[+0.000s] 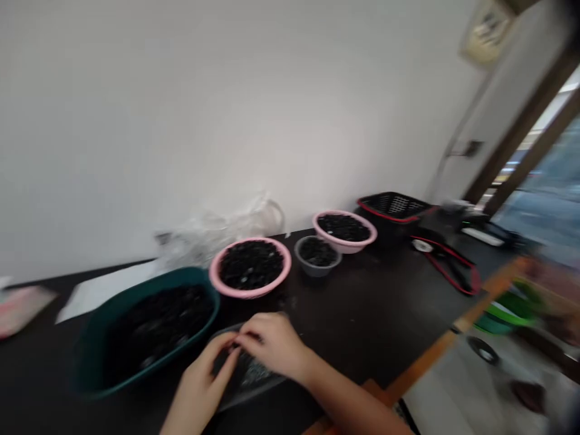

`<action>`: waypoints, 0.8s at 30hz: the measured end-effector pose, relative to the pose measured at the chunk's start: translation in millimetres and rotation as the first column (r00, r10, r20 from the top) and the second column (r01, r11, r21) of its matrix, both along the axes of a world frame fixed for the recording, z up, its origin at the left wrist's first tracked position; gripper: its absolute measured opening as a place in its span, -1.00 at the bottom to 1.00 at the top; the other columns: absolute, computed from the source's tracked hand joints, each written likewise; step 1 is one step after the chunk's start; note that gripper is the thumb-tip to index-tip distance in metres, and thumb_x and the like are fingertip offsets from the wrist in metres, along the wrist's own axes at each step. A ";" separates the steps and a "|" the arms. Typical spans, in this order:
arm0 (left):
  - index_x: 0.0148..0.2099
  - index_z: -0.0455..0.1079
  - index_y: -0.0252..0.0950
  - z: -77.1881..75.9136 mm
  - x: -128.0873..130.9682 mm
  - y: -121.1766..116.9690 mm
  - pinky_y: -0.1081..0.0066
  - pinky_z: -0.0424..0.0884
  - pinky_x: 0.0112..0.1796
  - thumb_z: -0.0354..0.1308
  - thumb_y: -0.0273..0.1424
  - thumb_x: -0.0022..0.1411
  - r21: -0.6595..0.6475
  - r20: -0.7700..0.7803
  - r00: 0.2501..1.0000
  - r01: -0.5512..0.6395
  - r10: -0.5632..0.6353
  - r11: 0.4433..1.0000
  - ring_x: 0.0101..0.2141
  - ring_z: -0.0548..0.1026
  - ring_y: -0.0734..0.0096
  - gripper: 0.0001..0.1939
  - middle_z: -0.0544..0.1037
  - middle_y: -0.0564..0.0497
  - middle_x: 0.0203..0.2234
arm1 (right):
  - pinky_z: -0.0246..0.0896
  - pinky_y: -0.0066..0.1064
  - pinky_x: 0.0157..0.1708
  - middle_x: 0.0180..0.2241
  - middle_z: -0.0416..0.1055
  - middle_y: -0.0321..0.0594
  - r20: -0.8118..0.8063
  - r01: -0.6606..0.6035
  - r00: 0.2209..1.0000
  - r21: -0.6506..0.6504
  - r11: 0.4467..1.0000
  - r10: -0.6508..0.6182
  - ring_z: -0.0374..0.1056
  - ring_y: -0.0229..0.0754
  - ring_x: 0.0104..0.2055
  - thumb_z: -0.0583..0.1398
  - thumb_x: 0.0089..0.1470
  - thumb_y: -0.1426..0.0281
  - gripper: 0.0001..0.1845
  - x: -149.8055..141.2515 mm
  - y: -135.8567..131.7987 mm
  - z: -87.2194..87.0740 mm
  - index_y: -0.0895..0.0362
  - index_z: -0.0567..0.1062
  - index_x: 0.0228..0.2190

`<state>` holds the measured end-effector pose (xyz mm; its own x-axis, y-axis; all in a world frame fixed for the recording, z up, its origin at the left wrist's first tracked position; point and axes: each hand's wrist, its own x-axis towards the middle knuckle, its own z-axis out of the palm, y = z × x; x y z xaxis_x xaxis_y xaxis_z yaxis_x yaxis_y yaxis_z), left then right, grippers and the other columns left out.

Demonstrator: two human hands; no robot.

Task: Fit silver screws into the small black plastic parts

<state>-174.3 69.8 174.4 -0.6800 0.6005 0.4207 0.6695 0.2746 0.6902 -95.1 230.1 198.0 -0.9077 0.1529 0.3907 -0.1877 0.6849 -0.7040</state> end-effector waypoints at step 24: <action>-0.04 0.42 -0.26 2.3 14.1 -1.0 0.34 0.34 -0.10 0.09 -0.36 0.34 0.143 0.300 0.945 0.087 -0.127 0.986 -0.19 0.45 0.36 -0.81 0.52 -0.02 -0.18 | 0.30 -0.45 -0.27 -0.27 0.53 -0.20 0.025 -0.095 0.995 -0.062 0.994 0.097 0.46 -0.23 -0.25 0.16 0.23 0.36 -0.79 9.9 8.9 -4.7 0.12 0.58 -0.18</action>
<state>-160.2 68.8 176.7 -0.7227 0.6327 0.2781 0.4398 0.1107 0.8912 -85.2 239.0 193.3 -0.9297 0.0872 0.3579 -0.2303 0.6208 -0.7494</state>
